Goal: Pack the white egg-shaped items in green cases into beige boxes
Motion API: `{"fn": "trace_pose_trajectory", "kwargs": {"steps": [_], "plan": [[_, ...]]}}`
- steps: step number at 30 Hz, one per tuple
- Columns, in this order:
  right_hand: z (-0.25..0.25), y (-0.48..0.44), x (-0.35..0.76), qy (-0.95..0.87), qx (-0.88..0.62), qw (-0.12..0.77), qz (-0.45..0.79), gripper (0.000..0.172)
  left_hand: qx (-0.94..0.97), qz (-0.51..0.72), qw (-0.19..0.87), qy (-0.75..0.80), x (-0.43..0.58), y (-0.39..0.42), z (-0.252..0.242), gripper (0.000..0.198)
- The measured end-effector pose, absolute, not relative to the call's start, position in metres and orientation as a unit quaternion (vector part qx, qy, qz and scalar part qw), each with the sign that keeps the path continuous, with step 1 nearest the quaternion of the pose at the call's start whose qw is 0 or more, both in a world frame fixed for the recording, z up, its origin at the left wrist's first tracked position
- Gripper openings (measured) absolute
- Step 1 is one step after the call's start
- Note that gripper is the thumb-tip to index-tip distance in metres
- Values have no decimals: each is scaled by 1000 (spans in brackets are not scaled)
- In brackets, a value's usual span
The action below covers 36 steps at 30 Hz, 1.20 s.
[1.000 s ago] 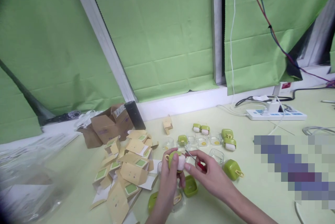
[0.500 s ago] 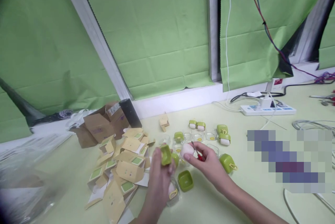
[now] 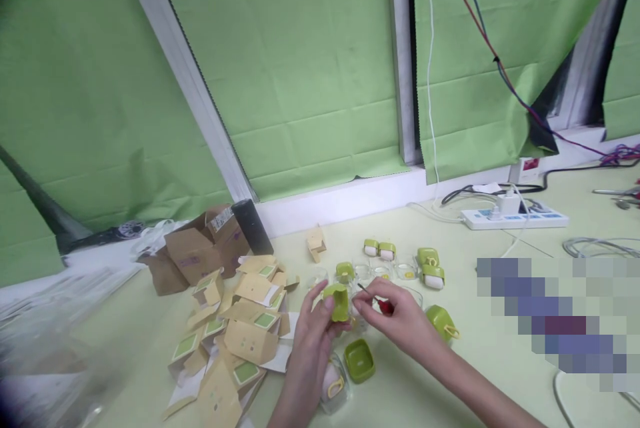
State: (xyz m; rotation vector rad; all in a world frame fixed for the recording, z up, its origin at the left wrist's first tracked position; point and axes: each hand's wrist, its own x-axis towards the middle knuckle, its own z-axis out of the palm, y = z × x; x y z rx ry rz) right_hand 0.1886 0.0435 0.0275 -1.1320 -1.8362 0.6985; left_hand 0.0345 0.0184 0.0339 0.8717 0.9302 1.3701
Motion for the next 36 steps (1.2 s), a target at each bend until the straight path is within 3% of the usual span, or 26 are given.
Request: {"fn": "trace_pose_trajectory", "kwargs": {"steps": [8, 14, 20, 24, 28, 31, 34, 36], "plan": [[20, 34, 179, -650, -458, 477, 374, 15, 429, 574, 581, 387, 48, 20, 12, 64], [14, 35, 178, -631, -453, 476, 412, 11, 498, 563, 538, 381, 47, 18, 7, 53], [12, 36, 180, -631, -433, 470, 439, 3, 448, 552, 613, 344, 48, 19, 15, 74], [14, 44, 181, -658, -472, 463, 361, 9, 429, 566, 582, 395, 38, 23, 32, 54], [10, 59, 190, -666, -551, 436, 250, 11, 463, 603, 432, 484, 25, 22, 43, 53], [3, 66, 192, -687, -566, 401, 218, 13, 635, 451, 363, 511, 30, 14, 39, 46], [-2, 66, 188, -711, -565, 370, 194, 18, 812, 271, 283, 433, 43, 3, 26, 39], [-1, 65, 185, -726, -557, 356, 188, 23, 863, 216, 235, 392, 48, 0, 19, 40]]}}
